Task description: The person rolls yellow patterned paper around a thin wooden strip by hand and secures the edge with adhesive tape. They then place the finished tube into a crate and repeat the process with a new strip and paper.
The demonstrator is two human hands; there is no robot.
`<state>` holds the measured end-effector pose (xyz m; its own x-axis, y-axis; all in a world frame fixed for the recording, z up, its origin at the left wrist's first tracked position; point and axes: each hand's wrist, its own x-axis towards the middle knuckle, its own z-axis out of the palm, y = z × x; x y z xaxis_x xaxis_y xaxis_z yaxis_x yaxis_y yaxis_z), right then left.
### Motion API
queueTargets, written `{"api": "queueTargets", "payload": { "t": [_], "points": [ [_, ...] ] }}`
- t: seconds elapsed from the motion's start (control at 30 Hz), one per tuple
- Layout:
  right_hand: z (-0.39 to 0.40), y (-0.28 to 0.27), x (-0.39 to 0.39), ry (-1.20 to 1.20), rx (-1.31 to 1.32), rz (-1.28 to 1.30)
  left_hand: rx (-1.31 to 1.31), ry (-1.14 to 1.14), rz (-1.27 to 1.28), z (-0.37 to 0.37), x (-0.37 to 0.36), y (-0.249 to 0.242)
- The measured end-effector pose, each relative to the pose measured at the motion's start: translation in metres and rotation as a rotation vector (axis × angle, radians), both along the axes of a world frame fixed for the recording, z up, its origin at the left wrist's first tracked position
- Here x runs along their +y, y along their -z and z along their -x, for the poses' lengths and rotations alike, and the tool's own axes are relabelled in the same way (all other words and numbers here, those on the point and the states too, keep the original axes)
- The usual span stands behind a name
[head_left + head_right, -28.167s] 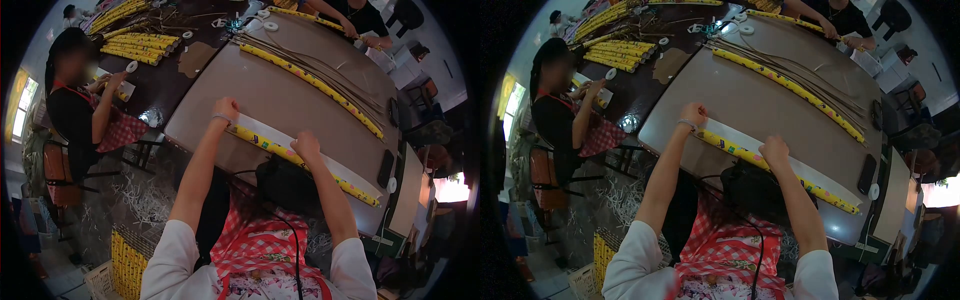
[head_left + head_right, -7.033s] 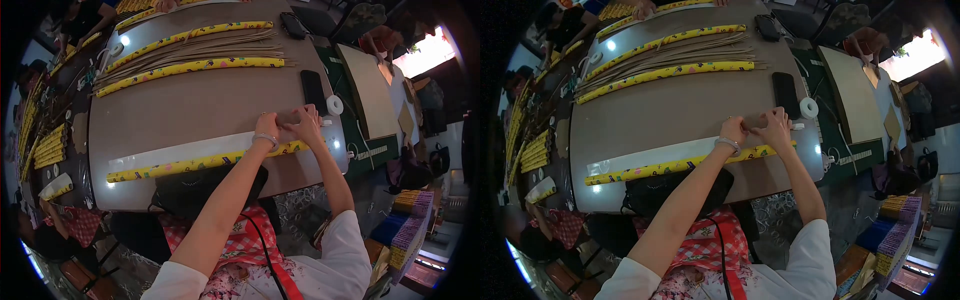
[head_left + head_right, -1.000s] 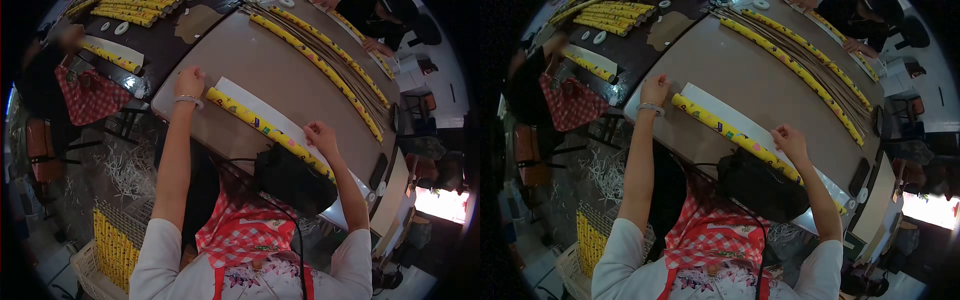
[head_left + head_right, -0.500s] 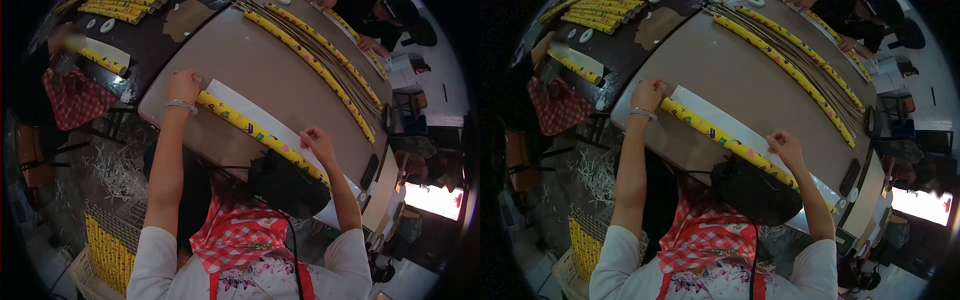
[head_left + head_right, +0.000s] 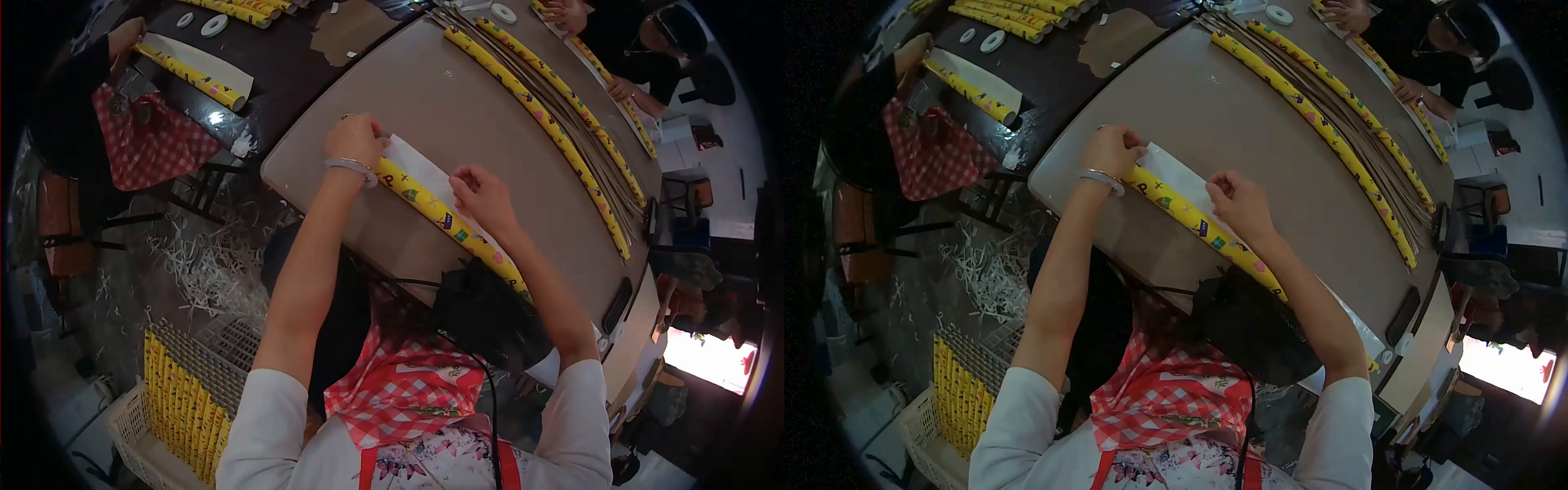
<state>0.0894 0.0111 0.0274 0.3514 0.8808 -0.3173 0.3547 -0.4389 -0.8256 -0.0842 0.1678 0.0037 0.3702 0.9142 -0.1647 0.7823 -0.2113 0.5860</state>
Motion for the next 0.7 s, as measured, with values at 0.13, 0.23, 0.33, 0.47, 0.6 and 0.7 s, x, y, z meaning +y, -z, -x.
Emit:
{"api": "queueTargets", "payload": {
  "t": [0.13,0.23,0.33,0.47,0.6,0.7],
  "points": [
    [0.001,0.007,0.029,-0.016,-0.088,0.028,-0.013,-0.018,-0.023,-0.001,-0.003,-0.007],
    [0.000,0.013,0.029,-0.084,-0.154,0.054,0.009,-0.023,-0.032,-0.001,-0.004,-0.008],
    [0.003,0.013,0.024,-0.129,-0.348,0.004,0.009,-0.021,-0.031,-0.003,-0.004,-0.009],
    [0.002,0.020,0.021,-0.101,-0.294,-0.060,-0.046,0.004,0.009,-0.002,-0.001,-0.007],
    [0.003,0.025,0.019,-0.127,-0.352,-0.146,-0.100,0.001,0.024,-0.002,0.002,0.003],
    [0.004,0.011,0.022,-0.176,-0.316,-0.050,-0.079,0.044,0.068,-0.002,0.003,0.000]
  ]
}}
